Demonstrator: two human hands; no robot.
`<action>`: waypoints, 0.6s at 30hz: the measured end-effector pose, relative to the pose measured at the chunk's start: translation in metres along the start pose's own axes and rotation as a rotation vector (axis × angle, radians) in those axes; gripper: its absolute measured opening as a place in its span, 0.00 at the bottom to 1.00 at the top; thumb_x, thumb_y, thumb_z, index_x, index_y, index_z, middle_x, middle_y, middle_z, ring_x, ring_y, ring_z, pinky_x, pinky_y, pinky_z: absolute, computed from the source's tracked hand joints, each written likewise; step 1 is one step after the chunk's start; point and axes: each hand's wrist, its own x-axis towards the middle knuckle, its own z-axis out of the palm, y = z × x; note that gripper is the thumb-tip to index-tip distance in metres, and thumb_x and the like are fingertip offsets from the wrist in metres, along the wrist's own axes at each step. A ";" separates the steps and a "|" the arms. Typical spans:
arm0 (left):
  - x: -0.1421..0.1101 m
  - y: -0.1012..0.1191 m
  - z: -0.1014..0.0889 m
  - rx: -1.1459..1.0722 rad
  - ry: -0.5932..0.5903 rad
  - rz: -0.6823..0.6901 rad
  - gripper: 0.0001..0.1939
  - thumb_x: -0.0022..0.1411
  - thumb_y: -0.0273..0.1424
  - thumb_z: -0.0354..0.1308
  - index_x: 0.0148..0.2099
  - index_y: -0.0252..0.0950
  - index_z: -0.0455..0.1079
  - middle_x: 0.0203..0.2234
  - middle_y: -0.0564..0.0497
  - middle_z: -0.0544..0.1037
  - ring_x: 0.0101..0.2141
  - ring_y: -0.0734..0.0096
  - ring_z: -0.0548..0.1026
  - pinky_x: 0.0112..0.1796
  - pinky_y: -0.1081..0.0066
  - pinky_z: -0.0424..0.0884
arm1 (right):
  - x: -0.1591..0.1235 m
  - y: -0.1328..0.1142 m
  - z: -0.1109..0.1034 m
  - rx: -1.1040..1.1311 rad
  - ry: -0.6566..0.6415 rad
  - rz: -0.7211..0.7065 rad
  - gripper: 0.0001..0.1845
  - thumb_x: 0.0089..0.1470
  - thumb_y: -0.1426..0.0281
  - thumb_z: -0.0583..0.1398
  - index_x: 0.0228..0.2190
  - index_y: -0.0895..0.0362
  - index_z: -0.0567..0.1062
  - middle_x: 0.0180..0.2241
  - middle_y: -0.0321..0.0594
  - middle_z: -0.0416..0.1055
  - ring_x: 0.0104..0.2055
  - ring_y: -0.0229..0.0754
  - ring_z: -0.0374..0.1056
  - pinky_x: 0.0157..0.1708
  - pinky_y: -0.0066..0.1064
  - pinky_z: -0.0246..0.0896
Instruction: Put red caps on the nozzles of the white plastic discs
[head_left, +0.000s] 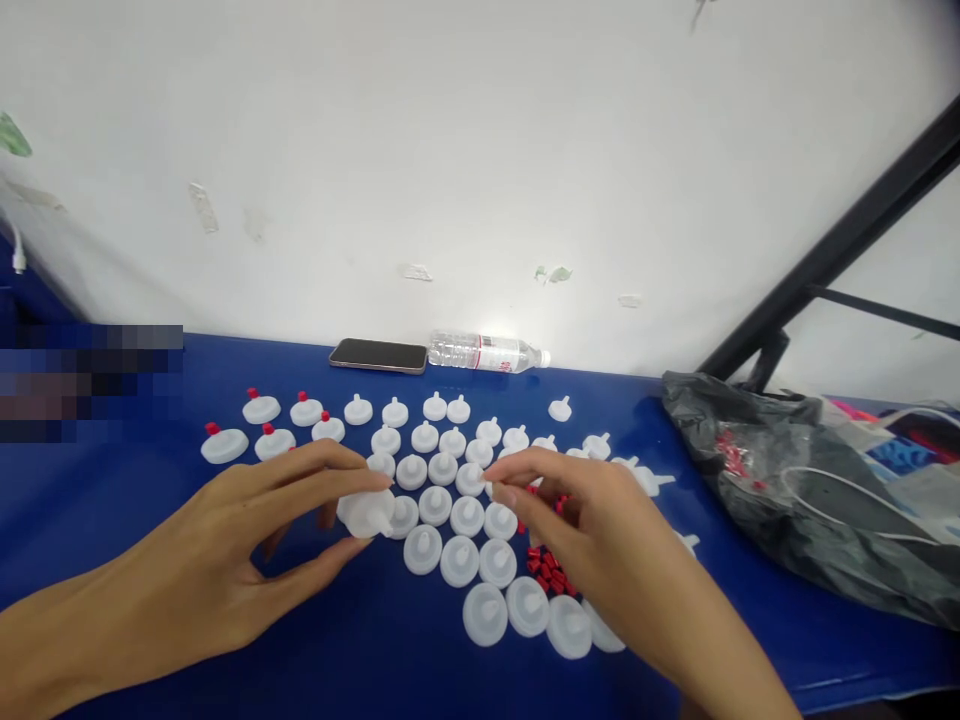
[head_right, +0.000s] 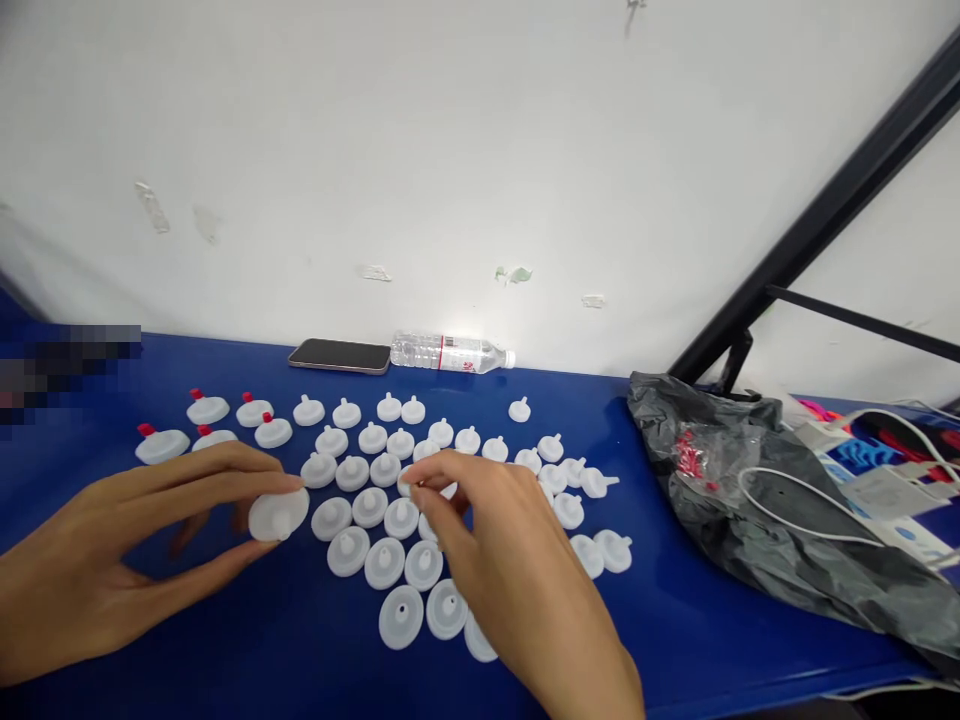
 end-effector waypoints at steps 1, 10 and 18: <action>0.000 0.001 0.000 -0.031 0.011 0.011 0.14 0.82 0.40 0.61 0.65 0.54 0.78 0.55 0.56 0.88 0.25 0.82 0.78 0.29 0.82 0.78 | 0.000 -0.003 0.004 0.021 0.007 -0.021 0.11 0.76 0.63 0.66 0.48 0.44 0.91 0.35 0.33 0.88 0.26 0.42 0.73 0.28 0.34 0.61; -0.008 0.018 0.010 -0.205 0.167 -0.112 0.08 0.77 0.38 0.63 0.56 0.51 0.77 0.48 0.62 0.91 0.21 0.84 0.71 0.23 0.80 0.72 | 0.000 -0.032 0.031 0.278 -0.120 -0.259 0.15 0.76 0.69 0.66 0.51 0.40 0.93 0.42 0.28 0.90 0.39 0.40 0.82 0.46 0.31 0.74; 0.002 0.006 0.000 -0.215 0.095 0.032 0.14 0.74 0.29 0.66 0.58 0.51 0.78 0.44 0.62 0.90 0.27 0.83 0.83 0.25 0.86 0.75 | 0.001 -0.033 0.033 0.287 -0.217 -0.229 0.23 0.76 0.69 0.66 0.64 0.34 0.85 0.45 0.26 0.89 0.41 0.41 0.82 0.52 0.33 0.73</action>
